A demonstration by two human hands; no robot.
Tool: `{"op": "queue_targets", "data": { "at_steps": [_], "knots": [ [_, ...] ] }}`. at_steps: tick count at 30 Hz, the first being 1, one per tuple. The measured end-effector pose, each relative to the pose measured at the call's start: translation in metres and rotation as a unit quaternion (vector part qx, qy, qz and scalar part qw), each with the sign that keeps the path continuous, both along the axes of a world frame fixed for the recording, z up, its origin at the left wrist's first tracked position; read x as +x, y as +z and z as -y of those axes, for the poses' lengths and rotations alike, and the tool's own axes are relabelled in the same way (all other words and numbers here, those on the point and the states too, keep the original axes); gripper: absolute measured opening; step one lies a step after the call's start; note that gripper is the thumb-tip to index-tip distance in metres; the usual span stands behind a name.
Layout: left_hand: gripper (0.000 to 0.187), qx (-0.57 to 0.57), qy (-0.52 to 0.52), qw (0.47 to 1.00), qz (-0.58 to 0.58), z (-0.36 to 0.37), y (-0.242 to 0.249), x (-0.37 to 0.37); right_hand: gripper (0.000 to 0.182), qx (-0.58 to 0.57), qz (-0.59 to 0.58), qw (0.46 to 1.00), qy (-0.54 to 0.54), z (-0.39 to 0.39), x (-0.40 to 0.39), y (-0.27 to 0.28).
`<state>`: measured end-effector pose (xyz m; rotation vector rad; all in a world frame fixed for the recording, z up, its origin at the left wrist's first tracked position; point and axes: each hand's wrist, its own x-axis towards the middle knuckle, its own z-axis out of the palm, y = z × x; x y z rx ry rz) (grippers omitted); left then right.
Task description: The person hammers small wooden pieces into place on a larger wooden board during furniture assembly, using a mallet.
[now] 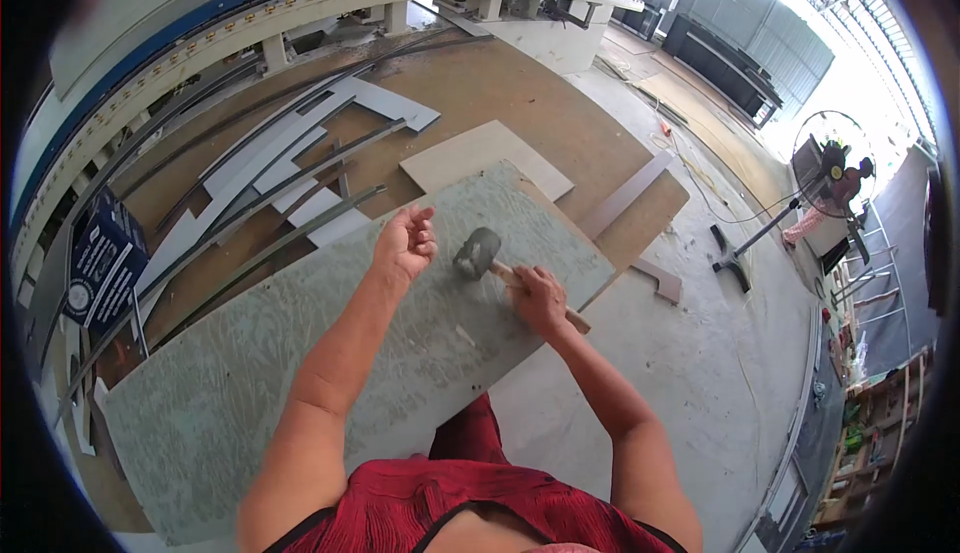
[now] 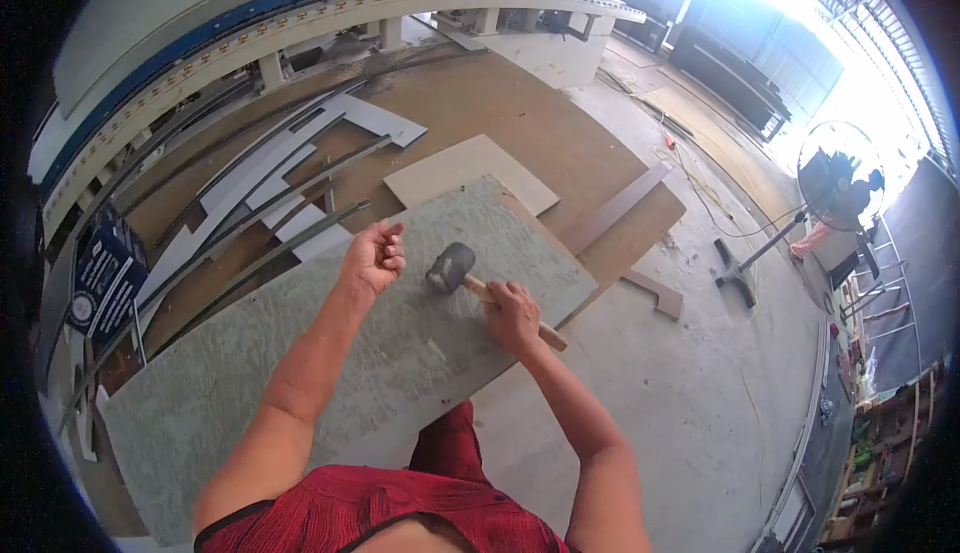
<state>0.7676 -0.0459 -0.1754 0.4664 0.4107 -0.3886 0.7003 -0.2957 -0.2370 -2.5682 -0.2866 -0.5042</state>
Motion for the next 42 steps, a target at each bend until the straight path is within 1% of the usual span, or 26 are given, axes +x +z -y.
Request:
{"op": "queue_targets", "data": {
  "at_steps": [3,4,7,9,15,18,21,22,24,27,28,30,31,34,36,37,39,40,42],
  "knots": [
    [0.031,-0.059,0.006,0.998,0.002,0.003,-0.002,-0.027,0.033,0.007,-0.048,0.999,0.004,-0.004,-0.004,0.006],
    [0.034,-0.079,0.011,0.997,0.007,0.004,-0.003,-0.035,0.034,0.027,-0.031,0.999,0.014,-0.006,-0.006,0.011],
    [0.036,-0.068,0.045,0.996,-0.03,0.017,0.005,-0.057,0.035,0.088,0.02,0.994,0.058,-0.019,-0.014,0.039],
    [0.04,-0.062,0.056,0.996,-0.03,0.024,0.011,-0.068,0.036,0.136,0.059,0.984,0.097,-0.032,-0.025,0.066],
    [0.056,-0.105,0.038,0.994,-0.013,0.031,0.024,-0.093,0.027,0.094,0.135,0.959,0.232,-0.059,-0.052,0.101],
    [0.063,-0.111,0.009,0.994,0.018,0.029,0.022,-0.099,0.024,0.095,0.155,0.958,0.222,-0.068,-0.052,0.093],
    [0.071,-0.125,-0.025,0.99,0.058,0.025,0.016,-0.102,0.025,0.108,0.128,0.961,0.22,-0.075,-0.055,0.098],
    [0.074,-0.131,-0.034,0.988,0.071,0.024,0.014,-0.102,0.026,0.092,0.115,0.967,0.206,-0.076,-0.055,0.097],
    [0.075,-0.119,-0.045,0.988,0.091,0.023,0.012,-0.103,0.027,0.059,0.089,0.978,0.178,-0.079,-0.055,0.096],
    [0.075,-0.113,-0.044,0.988,0.097,0.021,0.014,-0.104,0.027,0.043,0.081,0.981,0.17,-0.084,-0.06,0.101],
    [0.075,-0.113,-0.042,0.988,0.095,0.021,0.016,-0.104,0.026,0.04,0.095,0.979,0.174,-0.085,-0.06,0.099],
    [0.071,-0.115,-0.025,0.99,0.072,0.022,0.021,-0.106,0.026,0.035,0.125,0.976,0.175,-0.084,-0.058,0.092],
    [0.069,-0.116,-0.02,0.991,0.059,0.024,0.021,-0.106,0.024,0.057,0.121,0.976,0.174,-0.083,-0.058,0.092],
    [0.048,-0.148,-0.054,0.985,0.069,0.026,0.007,-0.1,0.02,0.122,0.117,0.973,0.155,-0.083,-0.059,0.091],
    [0.033,-0.082,-0.069,0.992,0.062,0.034,0.004,-0.104,0.018,0.163,0.12,0.972,0.119,-0.078,-0.06,0.094],
    [0.025,-0.049,-0.077,0.994,0.058,0.039,0.003,-0.108,0.017,0.166,0.129,0.972,0.109,-0.073,-0.06,0.095],
    [0.016,0.009,-0.156,0.98,0.122,0.036,-0.004,-0.112,0.014,0.172,0.147,0.97,0.092,-0.061,-0.058,0.096],
    [0.012,0.037,-0.194,0.968,0.155,0.037,-0.003,-0.114,0.015,0.178,0.132,0.971,0.094,-0.055,-0.058,0.093],
    [0.01,0.08,-0.183,0.966,0.161,0.046,0.001,-0.12,0.016,0.192,0.101,0.971,0.104,-0.042,-0.057,0.081]
  ]
}}
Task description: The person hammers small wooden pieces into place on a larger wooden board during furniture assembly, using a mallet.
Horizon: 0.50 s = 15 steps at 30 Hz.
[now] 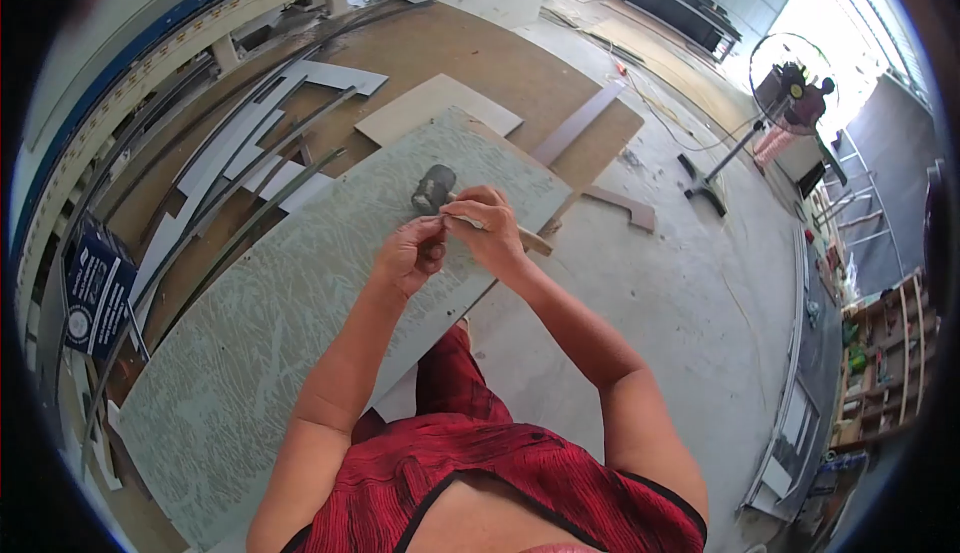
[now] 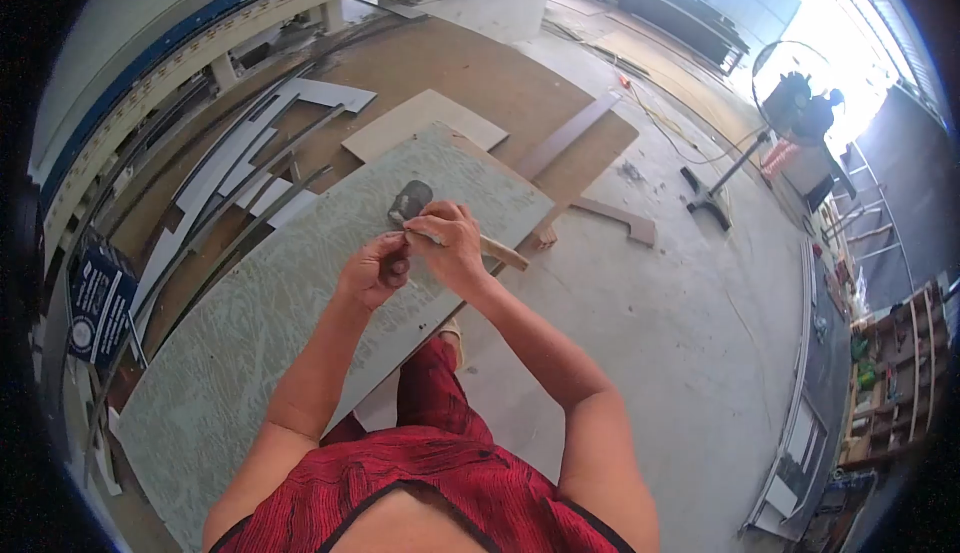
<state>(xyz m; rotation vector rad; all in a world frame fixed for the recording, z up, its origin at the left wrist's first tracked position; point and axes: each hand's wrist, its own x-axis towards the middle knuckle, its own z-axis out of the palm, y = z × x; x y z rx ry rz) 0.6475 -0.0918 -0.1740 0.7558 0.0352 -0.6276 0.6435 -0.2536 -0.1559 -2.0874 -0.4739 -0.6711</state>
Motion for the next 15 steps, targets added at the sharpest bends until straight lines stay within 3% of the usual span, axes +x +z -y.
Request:
{"op": "queue_targets", "data": {
  "at_steps": [6,10,15],
  "knots": [
    [0.01,0.008,-0.016,1.0,0.015,0.013,0.004,-0.011,0.018,0.17,-0.128,0.972,0.096,0.014,-0.01,-0.017],
    [0.01,-0.032,-0.03,0.999,-0.001,0.013,0.003,-0.016,0.02,0.121,-0.086,0.984,0.099,0.015,-0.019,-0.018],
    [0.008,0.015,0.014,1.0,0.002,0.016,-0.007,-0.018,0.02,0.054,-0.084,0.99,0.102,0.015,-0.022,-0.023]
  ]
}}
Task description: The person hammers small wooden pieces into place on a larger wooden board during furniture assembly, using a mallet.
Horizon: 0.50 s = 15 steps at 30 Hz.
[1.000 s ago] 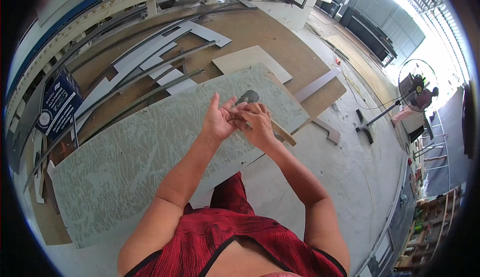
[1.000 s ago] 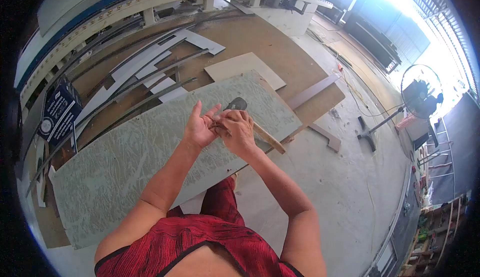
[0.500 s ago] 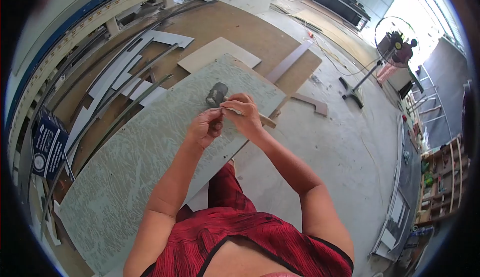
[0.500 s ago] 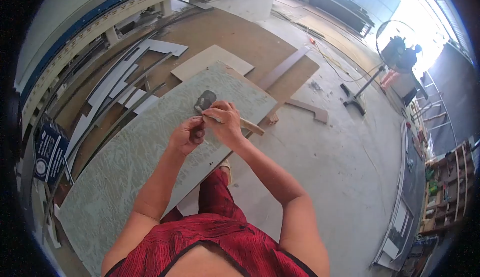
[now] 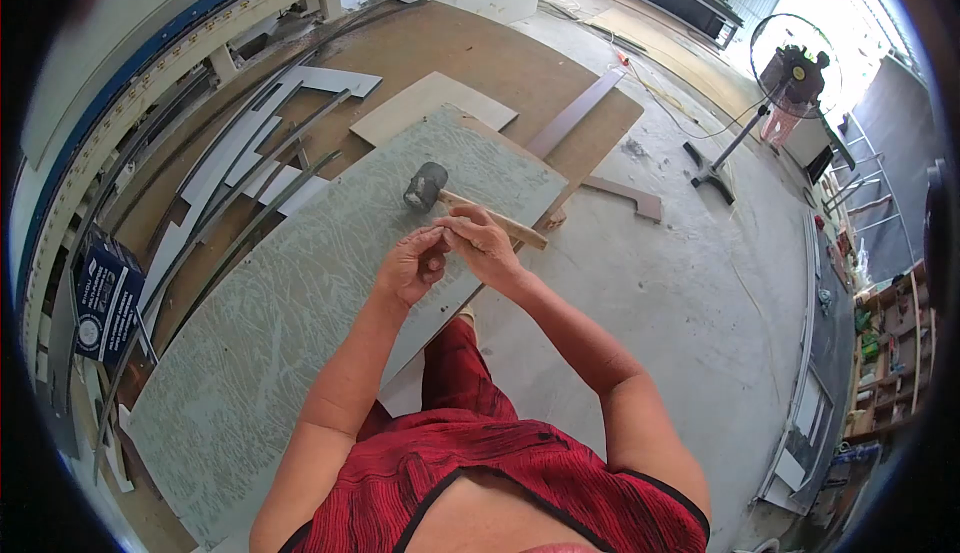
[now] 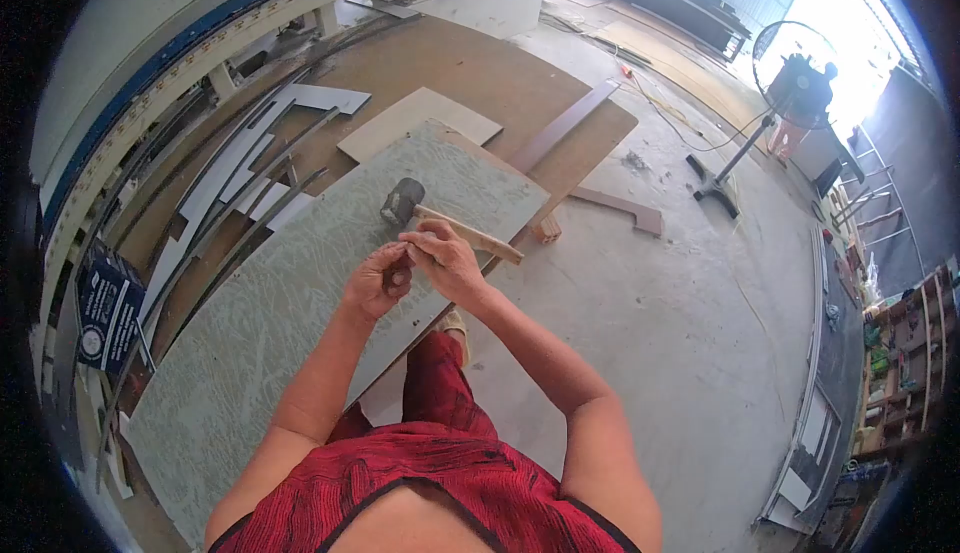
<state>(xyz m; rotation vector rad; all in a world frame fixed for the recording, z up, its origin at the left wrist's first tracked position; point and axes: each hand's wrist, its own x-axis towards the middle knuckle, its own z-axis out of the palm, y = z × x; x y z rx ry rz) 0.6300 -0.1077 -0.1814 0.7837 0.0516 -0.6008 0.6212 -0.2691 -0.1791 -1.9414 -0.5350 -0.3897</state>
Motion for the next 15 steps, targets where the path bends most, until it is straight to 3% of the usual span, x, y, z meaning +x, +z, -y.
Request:
{"op": "queue_targets", "data": {
  "at_steps": [3,6,9,15],
  "knots": [
    [0.007,0.013,0.031,0.999,-0.034,-0.006,-0.007,0.002,0.025,-0.042,0.008,0.999,0.031,0.005,0.006,-0.006],
    [0.007,0.013,0.063,0.996,-0.062,-0.024,-0.01,0.001,0.034,-0.198,0.105,0.966,-0.13,0.011,0.009,-0.013],
    [0.008,0.012,0.096,0.991,-0.092,-0.042,-0.014,-0.001,0.042,-0.269,0.056,0.935,-0.223,0.022,0.021,-0.033],
    [0.009,0.031,0.151,0.98,-0.124,-0.056,-0.022,-0.002,0.039,-0.274,-0.091,0.931,-0.225,0.026,0.047,-0.055]
  ]
}}
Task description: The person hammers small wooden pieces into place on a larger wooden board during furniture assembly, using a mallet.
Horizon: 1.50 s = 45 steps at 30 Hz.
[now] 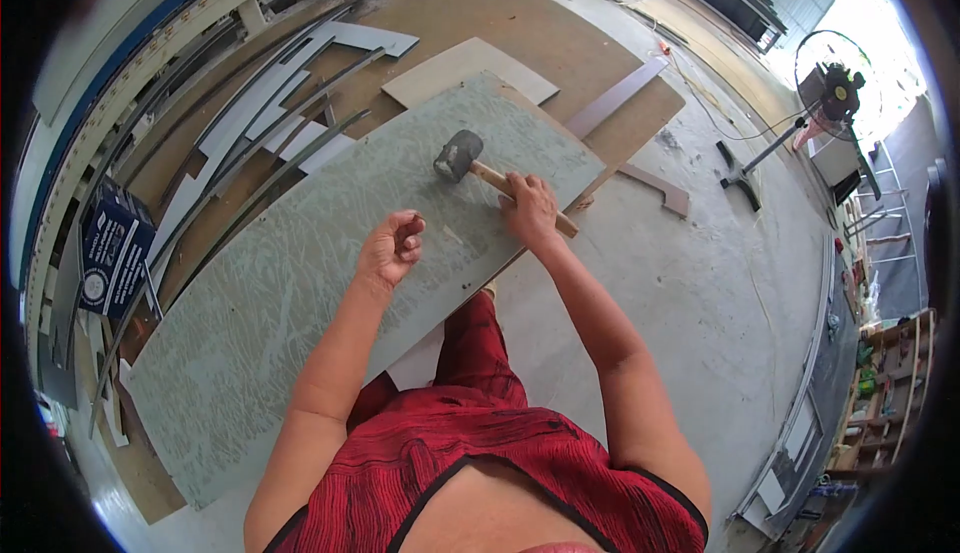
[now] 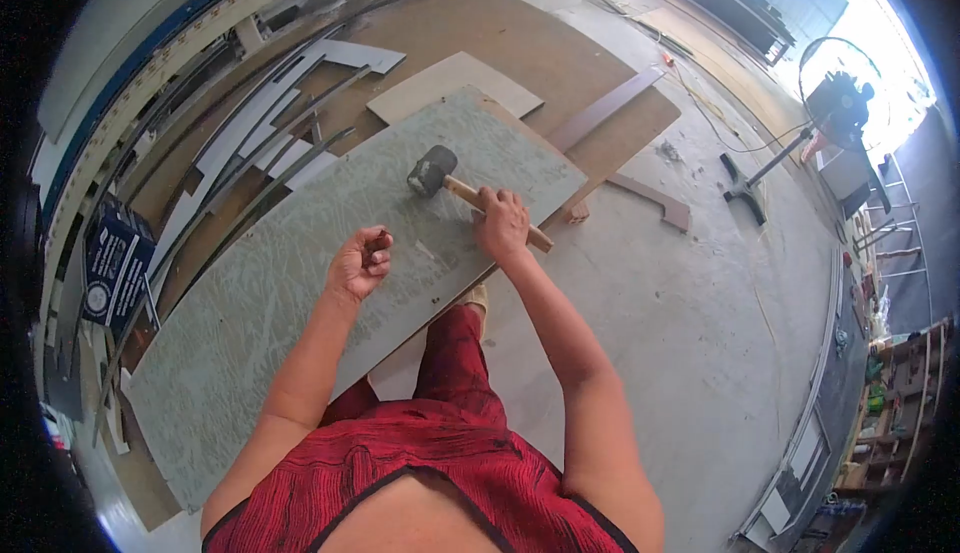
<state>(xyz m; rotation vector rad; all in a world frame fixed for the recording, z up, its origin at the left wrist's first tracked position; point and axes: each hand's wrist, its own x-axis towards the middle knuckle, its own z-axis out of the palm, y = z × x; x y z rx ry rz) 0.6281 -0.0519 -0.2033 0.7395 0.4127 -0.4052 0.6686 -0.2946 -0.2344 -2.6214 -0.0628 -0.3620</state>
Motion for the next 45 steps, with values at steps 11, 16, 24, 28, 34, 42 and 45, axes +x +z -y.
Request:
{"op": "queue_targets", "data": {
  "at_steps": [11,16,24,28,34,42,45],
  "knots": [
    [0.013,0.244,-0.132,0.946,0.167,0.094,0.018,0.078,0.03,0.41,-0.036,0.906,-0.097,0.073,-0.006,0.025],
    [0.012,0.242,-0.213,0.931,0.172,0.177,0.004,0.131,0.026,0.497,0.066,0.855,-0.133,0.119,-0.062,0.068],
    [0.009,0.272,-0.279,0.908,0.151,0.246,-0.03,0.19,0.022,0.485,0.065,0.843,-0.224,0.163,-0.113,0.057],
    [0.004,0.285,-0.268,0.901,0.187,0.263,-0.042,0.202,0.021,0.51,0.065,0.826,-0.23,0.165,-0.125,0.042],
    [0.005,0.314,-0.273,0.876,0.246,0.279,-0.052,0.213,0.02,0.518,0.076,0.821,-0.228,0.157,-0.128,0.031],
    [0.004,0.377,-0.24,0.841,0.304,0.291,-0.071,0.219,0.019,0.528,0.094,0.819,-0.206,0.154,-0.129,0.017],
    [0.005,0.374,-0.253,0.839,0.302,0.29,-0.067,0.217,0.021,0.543,0.09,0.808,-0.211,0.15,-0.128,0.021]
  ]
}}
